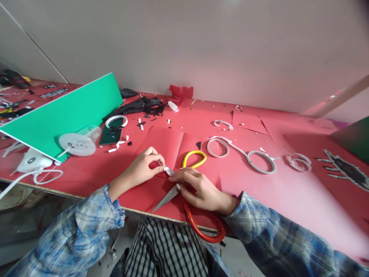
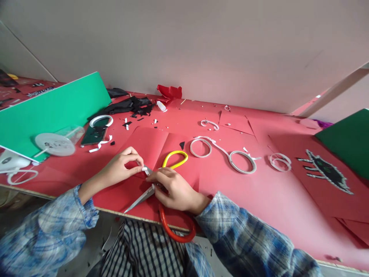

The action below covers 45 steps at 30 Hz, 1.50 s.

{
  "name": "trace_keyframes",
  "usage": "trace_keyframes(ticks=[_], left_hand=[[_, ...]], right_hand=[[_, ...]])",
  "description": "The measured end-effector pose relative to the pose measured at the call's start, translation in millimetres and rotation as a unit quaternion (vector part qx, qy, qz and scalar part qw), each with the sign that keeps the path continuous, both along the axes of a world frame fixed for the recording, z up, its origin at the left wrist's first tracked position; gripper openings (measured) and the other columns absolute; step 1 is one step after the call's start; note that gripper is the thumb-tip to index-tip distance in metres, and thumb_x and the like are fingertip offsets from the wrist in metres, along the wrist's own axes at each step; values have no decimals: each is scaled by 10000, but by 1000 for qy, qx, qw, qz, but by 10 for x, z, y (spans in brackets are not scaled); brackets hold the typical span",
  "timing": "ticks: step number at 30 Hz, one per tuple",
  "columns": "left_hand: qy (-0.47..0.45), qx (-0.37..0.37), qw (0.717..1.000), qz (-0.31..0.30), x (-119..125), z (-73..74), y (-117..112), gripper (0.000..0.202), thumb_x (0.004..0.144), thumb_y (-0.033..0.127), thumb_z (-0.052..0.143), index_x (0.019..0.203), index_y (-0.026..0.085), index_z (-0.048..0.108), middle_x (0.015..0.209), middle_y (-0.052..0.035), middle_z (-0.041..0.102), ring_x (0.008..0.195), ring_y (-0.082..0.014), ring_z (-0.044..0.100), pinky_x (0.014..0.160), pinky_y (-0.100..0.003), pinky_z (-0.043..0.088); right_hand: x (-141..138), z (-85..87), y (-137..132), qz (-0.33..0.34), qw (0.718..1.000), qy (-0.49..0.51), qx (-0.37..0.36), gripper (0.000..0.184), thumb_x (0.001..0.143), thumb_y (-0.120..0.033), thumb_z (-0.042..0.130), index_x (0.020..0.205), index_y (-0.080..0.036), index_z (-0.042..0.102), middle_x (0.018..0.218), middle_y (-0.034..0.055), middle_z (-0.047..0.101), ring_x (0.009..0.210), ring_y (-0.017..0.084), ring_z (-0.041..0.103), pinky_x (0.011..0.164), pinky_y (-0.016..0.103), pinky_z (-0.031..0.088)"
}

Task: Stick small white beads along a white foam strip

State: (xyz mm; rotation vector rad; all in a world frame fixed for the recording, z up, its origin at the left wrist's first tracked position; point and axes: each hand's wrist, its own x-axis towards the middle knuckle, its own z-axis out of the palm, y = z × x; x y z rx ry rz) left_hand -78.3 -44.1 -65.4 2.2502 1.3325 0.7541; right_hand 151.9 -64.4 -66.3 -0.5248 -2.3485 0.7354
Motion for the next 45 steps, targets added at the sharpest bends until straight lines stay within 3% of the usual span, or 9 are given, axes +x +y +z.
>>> trace_keyframes(ticks=[9,15,19,21,24,29,36,42,45], left_hand=[[-3,10,1000,19,19,-39,-3,82,792,279,637,760,204,639,840,2,519,773,-138,609,790,-289,491],[53,-20,990,126,124,23,-20,234,681,349,744,784,197,599,786,-9,573,765,-195,614,706,-311,471],[56,-39,982,179,187,40,-34,505,641,385,760,1012,199,472,809,-13,603,783,-219,623,665,-308,460],[81,-15,982,168,234,21,-62,552,629,409,764,1031,201,447,896,-45,608,878,-251,613,718,-341,456],[128,22,977,169,308,-25,-121,609,609,471,773,1044,203,442,1023,-92,582,990,-305,568,786,-405,429],[139,34,970,195,310,-57,-106,512,702,441,730,1044,198,436,929,-68,606,921,-283,580,774,-389,398],[131,35,969,206,219,-16,57,357,768,323,707,991,211,452,742,0,645,836,-246,610,752,-353,365],[131,39,965,224,278,-68,-100,554,684,430,757,1059,206,415,877,-45,651,908,-280,601,772,-378,386],[125,27,964,235,274,-101,-98,553,683,482,739,1046,219,415,885,-44,654,933,-293,600,759,-382,401]], right_hand=[[-5,8,-38,19,978,-59,201,297,866,-55,400,1146,-89,491,1142,187,634,1000,243,625,871,418,537],[2,-43,-50,2,995,-47,88,346,878,-99,424,1221,-123,459,1120,162,620,998,217,626,815,365,567],[1,-107,-38,-80,990,-77,87,412,885,-229,488,1282,-124,456,1312,203,507,1220,284,500,995,507,451],[-4,-117,-25,-111,982,-136,75,619,854,-426,559,1346,-81,411,1375,238,457,1329,344,375,1069,598,321],[-12,-111,-6,-109,972,-205,42,919,753,-645,579,1395,-27,353,1448,268,351,1406,366,212,1107,621,213],[-12,-108,10,-99,972,-213,27,830,779,-583,588,1375,-35,403,1457,241,352,1409,338,221,1120,589,219],[-10,-117,0,-97,972,-211,36,840,785,-567,584,1350,31,416,1451,255,354,1401,350,236,1128,558,241],[-12,-119,2,-99,973,-203,39,825,787,-562,581,1373,-11,400,1465,235,340,1411,334,216,1122,568,242],[-13,-94,1,-96,975,-201,25,807,784,-534,595,1375,-21,399,1466,241,332,1412,330,216,1108,573,268]])
